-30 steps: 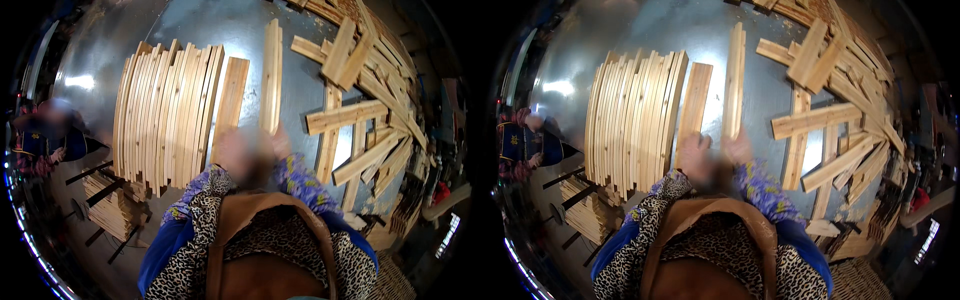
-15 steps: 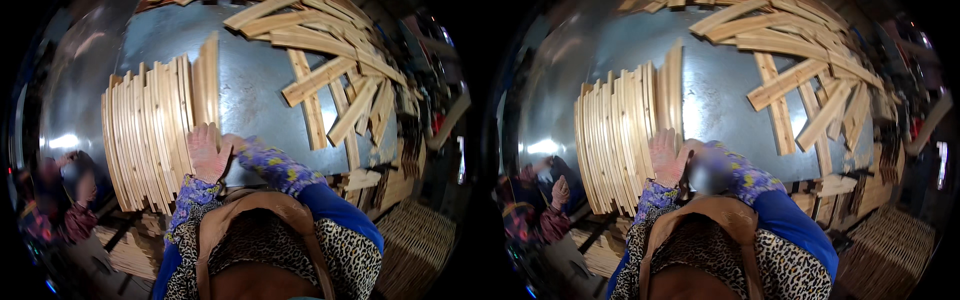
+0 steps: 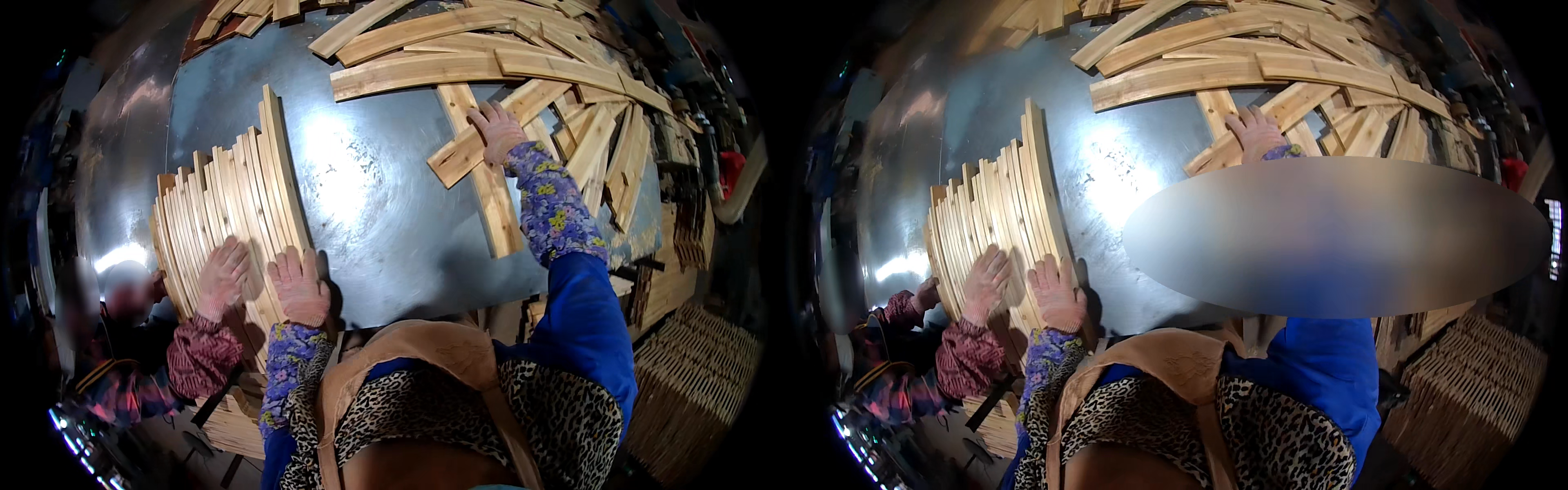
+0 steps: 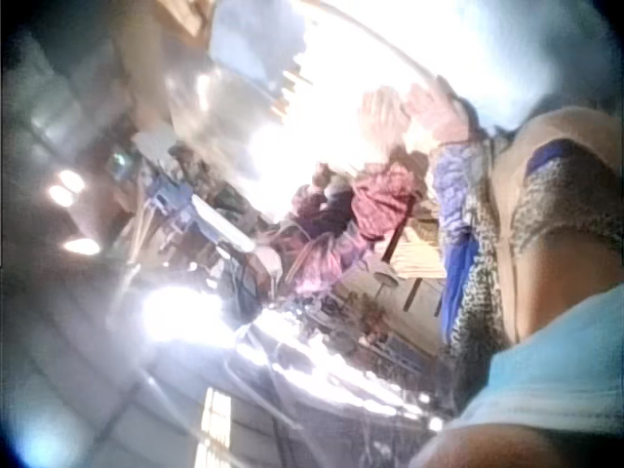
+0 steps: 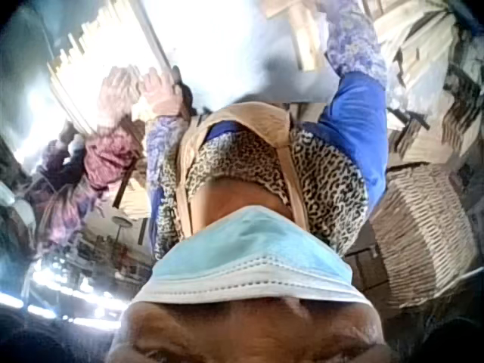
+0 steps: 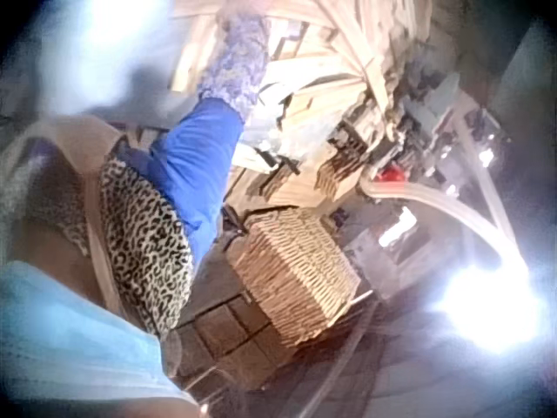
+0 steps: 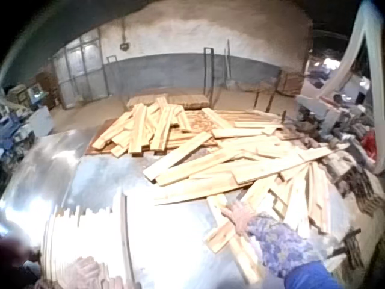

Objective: The person repeatedly picks up thin wooden planks from a pile on a metal table and stacks them neatly. The person handles the planks one by one or in small groups, aligning them into a growing stack on the left side of the table.

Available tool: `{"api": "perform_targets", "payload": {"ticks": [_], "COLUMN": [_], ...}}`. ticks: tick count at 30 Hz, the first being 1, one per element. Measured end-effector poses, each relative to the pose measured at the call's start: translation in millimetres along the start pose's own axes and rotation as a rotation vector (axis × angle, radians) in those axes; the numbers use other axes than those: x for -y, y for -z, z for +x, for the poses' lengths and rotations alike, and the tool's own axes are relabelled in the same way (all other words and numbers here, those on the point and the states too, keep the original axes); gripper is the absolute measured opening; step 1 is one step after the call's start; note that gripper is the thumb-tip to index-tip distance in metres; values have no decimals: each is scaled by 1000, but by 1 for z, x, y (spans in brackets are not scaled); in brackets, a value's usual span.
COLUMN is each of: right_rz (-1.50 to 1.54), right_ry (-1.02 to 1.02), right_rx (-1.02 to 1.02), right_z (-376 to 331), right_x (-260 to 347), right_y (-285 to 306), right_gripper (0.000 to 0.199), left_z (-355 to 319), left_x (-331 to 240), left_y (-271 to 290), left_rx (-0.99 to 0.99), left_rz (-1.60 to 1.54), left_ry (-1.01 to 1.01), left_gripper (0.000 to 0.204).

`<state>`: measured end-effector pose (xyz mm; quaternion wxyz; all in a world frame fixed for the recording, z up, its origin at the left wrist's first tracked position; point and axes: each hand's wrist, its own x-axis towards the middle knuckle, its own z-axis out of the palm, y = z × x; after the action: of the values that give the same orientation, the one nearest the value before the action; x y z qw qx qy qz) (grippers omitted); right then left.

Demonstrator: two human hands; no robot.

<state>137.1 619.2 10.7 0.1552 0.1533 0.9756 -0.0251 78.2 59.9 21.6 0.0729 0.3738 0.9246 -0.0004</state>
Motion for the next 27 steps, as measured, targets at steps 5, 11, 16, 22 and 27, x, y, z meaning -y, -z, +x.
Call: {"api": "perform_targets", "payload": {"ticks": [5,11,16,22,27], "right_rz": [-224,-184,722,224,-173], "right_ry": [388,535,347,246,286], "right_rx": [346,171,341,10,-65], "right_z": [33,34,62,132,155], "right_x": [-48,-50,36,-4,-57], "right_y": [14,32,50,71,58], "right_gripper": [112,91,96,108,109], "left_z": [11,44,123,173,94], "left_x": [-25,-85,-210,-220,-163], "left_y": [3,12,-11,-63,-46], "left_rx": [76,-346,-88,-6,12], "left_rz": [73,-223,-1188,-1805,-1089], "left_ry": [220,294,384,646,844], "left_gripper": [78,57,97,46,54]}}
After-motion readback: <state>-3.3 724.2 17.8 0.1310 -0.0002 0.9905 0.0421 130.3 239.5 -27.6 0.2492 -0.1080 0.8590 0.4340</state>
